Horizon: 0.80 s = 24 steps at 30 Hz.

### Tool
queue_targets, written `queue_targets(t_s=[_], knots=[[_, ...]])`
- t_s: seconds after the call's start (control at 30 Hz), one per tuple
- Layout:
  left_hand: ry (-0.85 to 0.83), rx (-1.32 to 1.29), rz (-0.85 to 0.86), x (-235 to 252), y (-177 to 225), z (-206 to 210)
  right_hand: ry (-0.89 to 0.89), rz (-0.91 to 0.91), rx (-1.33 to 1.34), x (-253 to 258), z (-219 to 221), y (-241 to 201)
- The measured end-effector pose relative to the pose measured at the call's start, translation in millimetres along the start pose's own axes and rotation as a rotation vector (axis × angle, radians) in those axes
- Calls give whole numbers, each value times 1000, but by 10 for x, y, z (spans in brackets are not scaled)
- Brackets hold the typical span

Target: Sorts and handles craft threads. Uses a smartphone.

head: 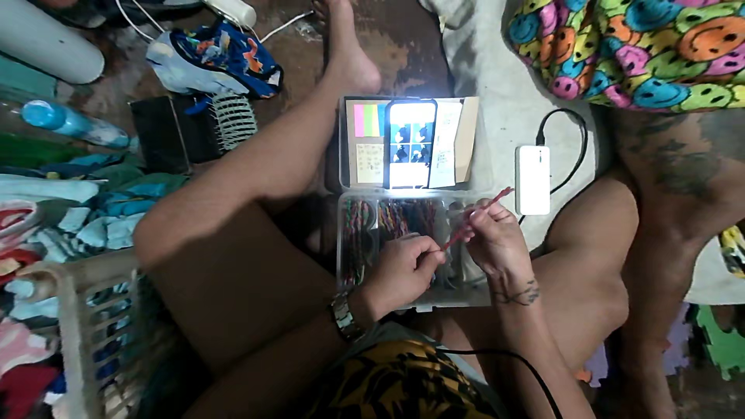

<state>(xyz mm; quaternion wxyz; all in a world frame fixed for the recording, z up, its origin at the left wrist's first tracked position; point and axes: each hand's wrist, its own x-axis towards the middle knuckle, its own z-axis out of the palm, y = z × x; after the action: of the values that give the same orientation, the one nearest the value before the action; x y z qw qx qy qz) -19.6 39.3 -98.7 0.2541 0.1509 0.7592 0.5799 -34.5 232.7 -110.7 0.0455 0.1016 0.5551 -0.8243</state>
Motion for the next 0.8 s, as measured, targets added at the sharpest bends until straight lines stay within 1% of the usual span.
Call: queue_targets(t_s=[0.03,0.07,0.13,0.17,0.2,0.23,0.3,0.37,0.43,0.53,0.6,0.63,0.67,0.7,0.77,0.8], knots=[[-68,82,-10,-3,1,-13,41,27,-1,-7,42,12],[-197,161,-49,-1,18,-49,50,67,-26,-17,76,27],[-531,262,-121,15,34,-95,9,149,-134,-33,139,62],[-659,286,-95,2,14,-75,-23,164,-223,-38,176,91],[-735,299,-26,-27,-23,-33,-55,167,-327,-42,220,126],[-782,308,31,-52,-44,9,-88,168,-439,-46,274,166],[-805,294,94,-84,-30,60,-157,189,-610,-50,401,257],[-812,196,168,-108,-18,74,-222,209,-707,-34,518,358],[-867,75,217,-131,-4,79,-261,234,-773,6,621,447],[-950,-48,189,-167,18,114,-308,304,-860,70,771,504],[-951,-54,155,-182,0,147,-392,400,-963,118,841,459],[-940,-51,146,-186,-15,158,-418,393,-1023,125,862,434],[-927,-43,140,-185,-23,161,-420,312,-1089,117,869,409],[-910,-36,128,-182,-22,154,-396,152,-1154,108,855,395],[-862,-25,93,-170,-15,140,-295,-279,-1275,174,773,389],[-839,-26,67,-161,-10,135,-245,-435,-1329,258,731,353]])
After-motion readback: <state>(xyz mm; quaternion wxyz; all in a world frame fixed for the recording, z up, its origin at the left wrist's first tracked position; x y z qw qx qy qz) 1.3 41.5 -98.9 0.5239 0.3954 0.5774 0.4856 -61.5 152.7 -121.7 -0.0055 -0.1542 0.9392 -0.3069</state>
